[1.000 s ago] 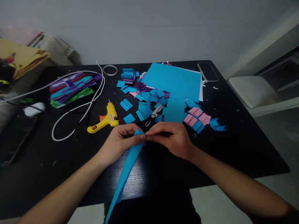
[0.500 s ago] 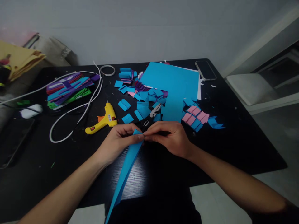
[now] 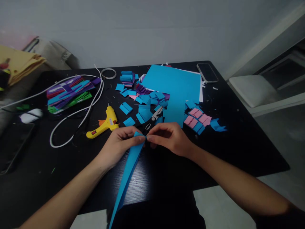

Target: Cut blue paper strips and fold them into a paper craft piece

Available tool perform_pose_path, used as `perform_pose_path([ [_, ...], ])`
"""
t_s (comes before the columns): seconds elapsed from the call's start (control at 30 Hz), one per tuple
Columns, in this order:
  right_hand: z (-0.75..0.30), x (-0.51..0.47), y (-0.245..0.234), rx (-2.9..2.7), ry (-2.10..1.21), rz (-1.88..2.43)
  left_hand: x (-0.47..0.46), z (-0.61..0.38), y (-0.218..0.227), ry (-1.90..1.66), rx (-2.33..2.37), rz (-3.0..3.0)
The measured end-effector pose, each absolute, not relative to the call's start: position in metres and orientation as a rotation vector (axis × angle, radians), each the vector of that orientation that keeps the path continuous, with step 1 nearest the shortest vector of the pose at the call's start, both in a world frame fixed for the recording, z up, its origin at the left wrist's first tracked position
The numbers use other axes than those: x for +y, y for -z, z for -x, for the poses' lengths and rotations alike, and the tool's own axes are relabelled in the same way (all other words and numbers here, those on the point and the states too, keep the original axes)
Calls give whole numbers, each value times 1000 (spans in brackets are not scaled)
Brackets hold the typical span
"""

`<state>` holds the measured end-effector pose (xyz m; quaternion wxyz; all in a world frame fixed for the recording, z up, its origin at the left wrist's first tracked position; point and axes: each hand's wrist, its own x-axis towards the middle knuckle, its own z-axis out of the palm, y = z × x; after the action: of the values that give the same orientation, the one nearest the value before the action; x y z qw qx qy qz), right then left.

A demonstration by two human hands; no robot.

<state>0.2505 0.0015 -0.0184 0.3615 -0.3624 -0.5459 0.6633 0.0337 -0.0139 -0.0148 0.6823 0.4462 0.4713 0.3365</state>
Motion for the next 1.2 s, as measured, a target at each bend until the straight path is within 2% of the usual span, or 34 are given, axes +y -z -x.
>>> perform_pose_path([
  [0.17, -248, 0, 17, -1317, -1824, 932, -15, -35, 16, -759, 1057, -1030],
  [0.97, -250, 7, 21, -1334, -1746, 947, -14, -36, 12, -812, 1151, -1170],
  [1.2, -252, 7, 16, -1368, -1857, 951, -15, -38, 8, -748, 1135, -1190],
])
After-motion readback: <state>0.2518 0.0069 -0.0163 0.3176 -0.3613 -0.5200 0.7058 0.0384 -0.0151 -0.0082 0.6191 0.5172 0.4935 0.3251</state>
